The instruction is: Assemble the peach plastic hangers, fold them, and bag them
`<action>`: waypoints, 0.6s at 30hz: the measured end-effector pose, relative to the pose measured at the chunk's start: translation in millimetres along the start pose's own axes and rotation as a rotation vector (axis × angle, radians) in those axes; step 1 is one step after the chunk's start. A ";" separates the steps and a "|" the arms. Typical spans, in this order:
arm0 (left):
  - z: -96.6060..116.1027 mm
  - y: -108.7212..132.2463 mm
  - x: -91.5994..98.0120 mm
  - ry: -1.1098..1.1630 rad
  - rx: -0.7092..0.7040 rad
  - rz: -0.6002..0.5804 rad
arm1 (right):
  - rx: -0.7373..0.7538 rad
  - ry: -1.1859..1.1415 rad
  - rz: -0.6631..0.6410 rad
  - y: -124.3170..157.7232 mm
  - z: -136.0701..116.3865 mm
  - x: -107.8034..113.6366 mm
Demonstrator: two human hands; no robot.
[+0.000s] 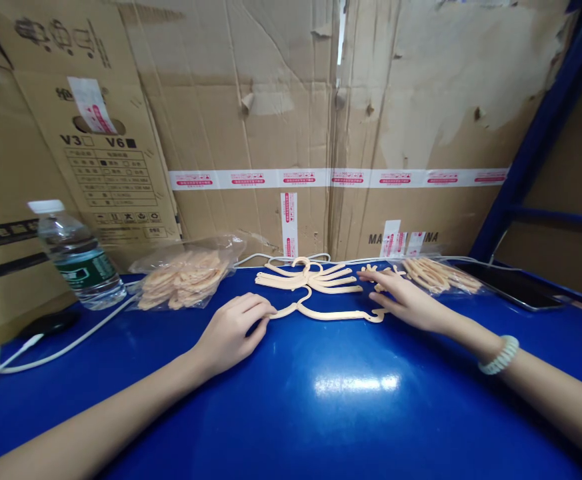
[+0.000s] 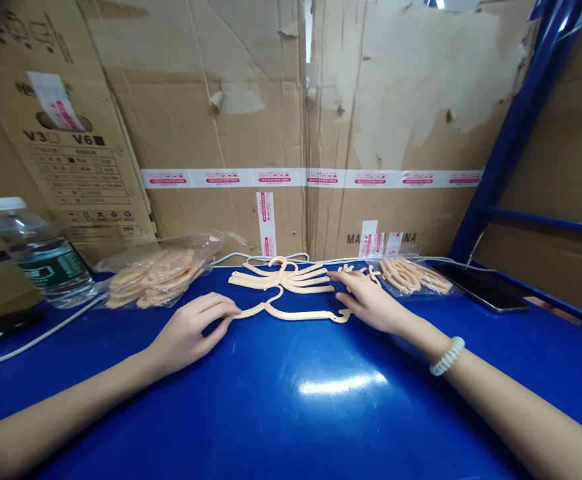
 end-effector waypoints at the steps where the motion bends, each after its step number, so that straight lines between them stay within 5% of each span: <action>1: 0.3 0.1 -0.1 0.000 -0.003 0.001 | 0.008 0.007 -0.017 0.5 -1.0 -2.6; 18: 12.9 -0.6 -0.2 0.036 -0.072 0.024 | 0.047 0.036 -0.002 -7.2 5.4 -18.3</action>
Point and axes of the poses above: each hand's wrist, its own y-axis away from the middle knuckle, its own x-axis out of the back of the hand, z = x × y, the point moved 3 cm from there along -y, towards the middle knuckle, and after that the axes turned 12 degrees about z, right-handed, at the moved point
